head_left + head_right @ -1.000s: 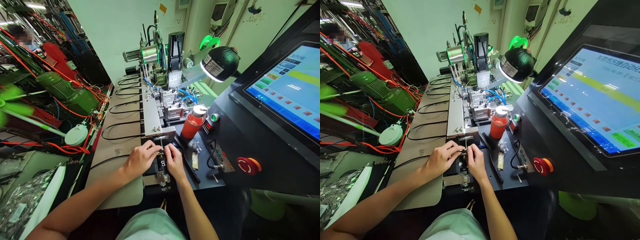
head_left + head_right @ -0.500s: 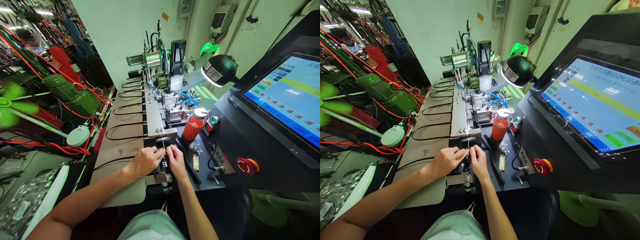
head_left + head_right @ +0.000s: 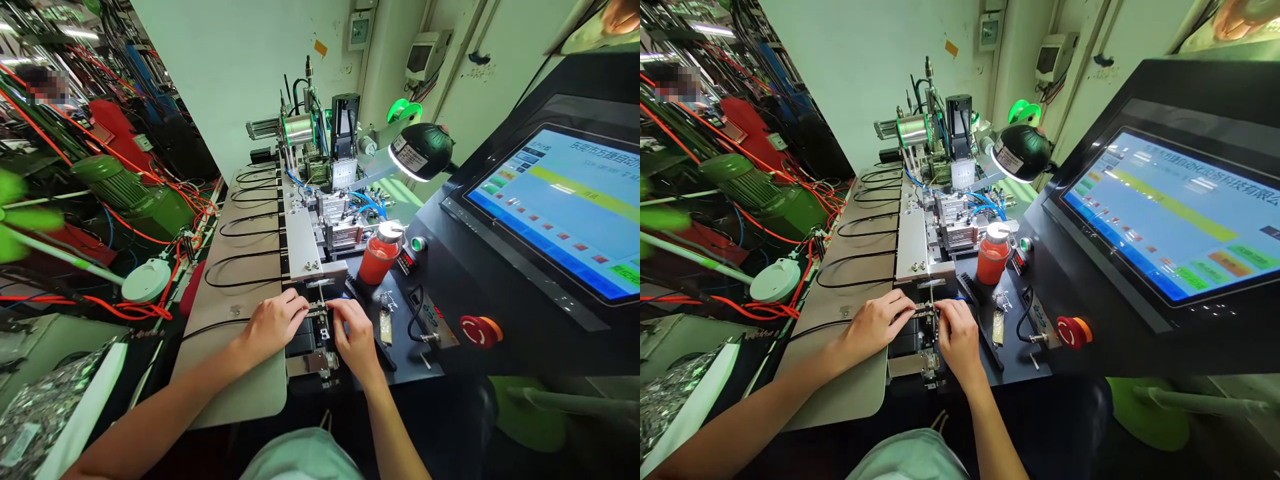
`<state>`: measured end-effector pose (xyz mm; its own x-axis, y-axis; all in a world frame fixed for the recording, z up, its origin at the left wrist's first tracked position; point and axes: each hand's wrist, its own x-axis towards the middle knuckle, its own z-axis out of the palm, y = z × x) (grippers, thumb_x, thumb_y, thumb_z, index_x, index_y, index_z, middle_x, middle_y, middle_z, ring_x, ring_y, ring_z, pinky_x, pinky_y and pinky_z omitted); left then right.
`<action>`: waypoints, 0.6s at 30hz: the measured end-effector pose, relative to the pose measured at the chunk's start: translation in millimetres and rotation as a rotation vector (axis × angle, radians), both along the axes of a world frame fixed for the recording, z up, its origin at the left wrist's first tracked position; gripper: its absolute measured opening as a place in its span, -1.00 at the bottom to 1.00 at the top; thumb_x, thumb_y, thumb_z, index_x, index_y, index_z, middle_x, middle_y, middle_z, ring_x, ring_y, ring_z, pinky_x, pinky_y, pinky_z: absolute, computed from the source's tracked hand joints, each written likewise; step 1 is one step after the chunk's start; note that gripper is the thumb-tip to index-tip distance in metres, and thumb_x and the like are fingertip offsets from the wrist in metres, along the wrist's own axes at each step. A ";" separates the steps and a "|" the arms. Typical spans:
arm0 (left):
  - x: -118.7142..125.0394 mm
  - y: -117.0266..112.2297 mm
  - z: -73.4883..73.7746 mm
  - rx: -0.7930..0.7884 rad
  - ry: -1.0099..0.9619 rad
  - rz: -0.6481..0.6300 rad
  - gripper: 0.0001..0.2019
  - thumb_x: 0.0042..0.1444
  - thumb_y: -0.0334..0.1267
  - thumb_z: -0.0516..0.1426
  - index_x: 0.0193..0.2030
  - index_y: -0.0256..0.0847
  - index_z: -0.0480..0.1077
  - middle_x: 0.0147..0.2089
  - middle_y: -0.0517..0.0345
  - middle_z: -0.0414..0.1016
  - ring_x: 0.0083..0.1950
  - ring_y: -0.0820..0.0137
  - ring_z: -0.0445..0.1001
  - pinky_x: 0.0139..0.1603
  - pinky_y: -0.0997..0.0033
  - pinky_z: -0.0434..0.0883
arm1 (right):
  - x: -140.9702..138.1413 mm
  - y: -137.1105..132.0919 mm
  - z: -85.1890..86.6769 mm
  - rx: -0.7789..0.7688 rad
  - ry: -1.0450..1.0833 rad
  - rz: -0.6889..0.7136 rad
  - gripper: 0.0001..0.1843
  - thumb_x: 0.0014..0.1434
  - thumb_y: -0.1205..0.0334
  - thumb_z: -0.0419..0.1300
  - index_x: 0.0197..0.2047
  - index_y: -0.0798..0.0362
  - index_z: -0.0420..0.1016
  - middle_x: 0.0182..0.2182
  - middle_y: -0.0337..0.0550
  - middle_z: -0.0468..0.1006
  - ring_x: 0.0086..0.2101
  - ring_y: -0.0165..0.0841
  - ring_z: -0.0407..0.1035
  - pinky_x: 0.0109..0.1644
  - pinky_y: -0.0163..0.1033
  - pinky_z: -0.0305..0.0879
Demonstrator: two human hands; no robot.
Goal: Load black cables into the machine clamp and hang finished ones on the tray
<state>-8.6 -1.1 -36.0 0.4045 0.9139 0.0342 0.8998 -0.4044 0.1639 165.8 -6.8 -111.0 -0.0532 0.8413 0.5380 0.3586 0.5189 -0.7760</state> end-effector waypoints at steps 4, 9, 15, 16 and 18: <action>-0.1 -0.1 -0.7 -0.002 0.010 -0.003 -0.81 0.30 -0.29 0.00 -0.19 -0.17 0.45 -0.20 0.16 0.47 -0.25 0.40 0.51 -0.25 0.46 0.39 | 0.4 -2.9 -0.9 0.029 -0.036 -0.038 -0.72 0.29 0.42 -0.05 -0.18 0.03 0.47 -0.29 -0.08 0.55 -0.24 -0.25 0.36 -0.16 -0.15 0.31; -2.3 0.1 -4.6 0.035 0.034 -0.021 -0.80 0.31 -0.28 -0.01 -0.21 -0.18 0.44 -0.21 0.16 0.46 -0.29 0.41 0.49 -0.29 0.47 0.37 | 11.2 -6.8 1.1 0.056 0.032 -0.185 -0.74 0.29 0.40 -0.04 -0.18 0.04 0.47 -0.31 -0.08 0.53 -0.26 -0.27 0.39 -0.17 -0.16 0.33; -2.3 1.4 -2.3 0.019 -0.002 -0.017 -0.80 0.31 -0.25 -0.02 -0.16 -0.17 0.43 -0.18 0.14 0.49 -0.26 0.39 0.50 -0.25 0.46 0.36 | 22.1 -27.6 13.1 -0.045 0.140 -0.305 -0.77 0.32 0.29 0.00 -0.12 0.02 0.47 -0.41 -0.17 0.48 -0.38 -0.33 0.39 -0.27 -0.22 0.31; -4.8 2.4 3.9 0.004 -0.020 -0.005 -0.81 0.30 -0.25 -0.02 -0.14 -0.17 0.42 -0.18 0.13 0.50 -0.24 0.38 0.51 -0.25 0.45 0.36 | 23.5 -32.6 15.8 -0.081 0.175 -0.308 -0.78 0.32 0.26 0.01 -0.10 0.01 0.48 -0.42 -0.18 0.47 -0.41 -0.34 0.37 -0.32 -0.25 0.30; -16.4 4.2 22.7 -0.047 -0.043 0.009 -0.79 0.29 -0.26 -0.03 -0.20 -0.18 0.42 -0.25 0.15 0.52 -0.28 0.38 0.50 -0.27 0.47 0.34 | 27.4 -42.8 20.6 -0.151 0.252 -0.290 -0.79 0.31 0.19 0.05 -0.10 0.00 0.49 -0.45 -0.18 0.45 -0.46 -0.36 0.35 -0.41 -0.30 0.27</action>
